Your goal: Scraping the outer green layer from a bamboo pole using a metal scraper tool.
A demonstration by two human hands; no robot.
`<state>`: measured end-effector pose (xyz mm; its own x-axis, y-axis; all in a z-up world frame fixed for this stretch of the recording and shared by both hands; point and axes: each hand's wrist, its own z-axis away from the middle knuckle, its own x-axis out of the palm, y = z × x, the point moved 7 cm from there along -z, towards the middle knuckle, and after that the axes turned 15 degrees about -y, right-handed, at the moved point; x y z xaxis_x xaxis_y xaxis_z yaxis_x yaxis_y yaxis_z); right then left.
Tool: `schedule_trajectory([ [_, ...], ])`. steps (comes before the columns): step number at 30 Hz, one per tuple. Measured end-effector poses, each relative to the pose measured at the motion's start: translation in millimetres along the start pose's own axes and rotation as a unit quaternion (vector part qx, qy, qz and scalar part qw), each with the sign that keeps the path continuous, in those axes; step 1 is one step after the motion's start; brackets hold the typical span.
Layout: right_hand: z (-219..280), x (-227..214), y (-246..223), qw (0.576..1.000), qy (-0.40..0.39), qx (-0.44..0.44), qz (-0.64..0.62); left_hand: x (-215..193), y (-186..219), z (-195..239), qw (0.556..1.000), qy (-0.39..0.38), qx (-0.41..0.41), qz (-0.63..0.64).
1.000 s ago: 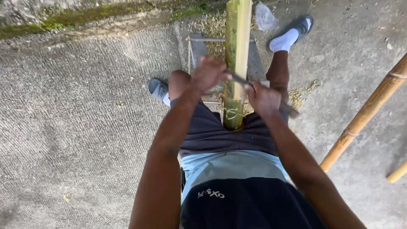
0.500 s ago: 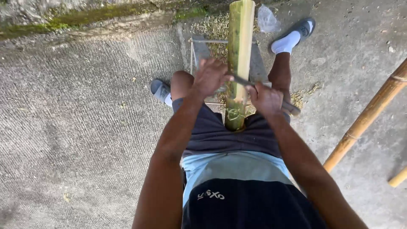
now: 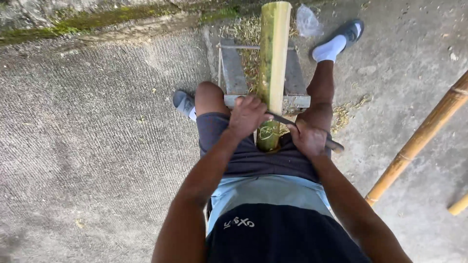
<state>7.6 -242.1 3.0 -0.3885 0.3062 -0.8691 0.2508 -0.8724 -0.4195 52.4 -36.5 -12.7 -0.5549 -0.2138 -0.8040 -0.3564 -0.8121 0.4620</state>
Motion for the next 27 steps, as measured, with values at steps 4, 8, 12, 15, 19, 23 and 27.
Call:
schedule_trajectory([
  [4,-25.5,11.9,21.7,0.997,-0.063,0.036,-0.011,-9.6,-14.6,-16.4,0.998,0.063,0.023,0.003],
  [8,-64.5,6.8,22.0,0.994,-0.087,0.048,-0.038,-48.1,-35.7,-42.2,1.000,-0.014,-0.018,-0.019],
  [12,2.7,2.9,0.3,0.997,-0.049,-0.019,-0.051,10.6,3.2,11.7,1.000,0.002,-0.008,0.008],
  [15,9.6,0.1,-5.6,0.999,-0.035,-0.038,0.001,22.4,4.3,19.5,1.000,0.007,-0.015,0.023],
  [19,-66.0,-14.4,15.5,0.998,-0.060,-0.025,-0.015,-28.8,-29.9,-34.7,0.997,0.013,-0.026,0.075],
  [23,-164.4,-67.1,23.4,0.998,0.003,-0.043,0.052,-89.1,-83.2,-108.7,0.994,0.097,0.002,0.054],
  [27,-232.9,-94.8,36.9,0.994,0.024,-0.051,0.093,-119.3,-121.9,-162.9,0.991,0.121,-0.033,0.049],
])
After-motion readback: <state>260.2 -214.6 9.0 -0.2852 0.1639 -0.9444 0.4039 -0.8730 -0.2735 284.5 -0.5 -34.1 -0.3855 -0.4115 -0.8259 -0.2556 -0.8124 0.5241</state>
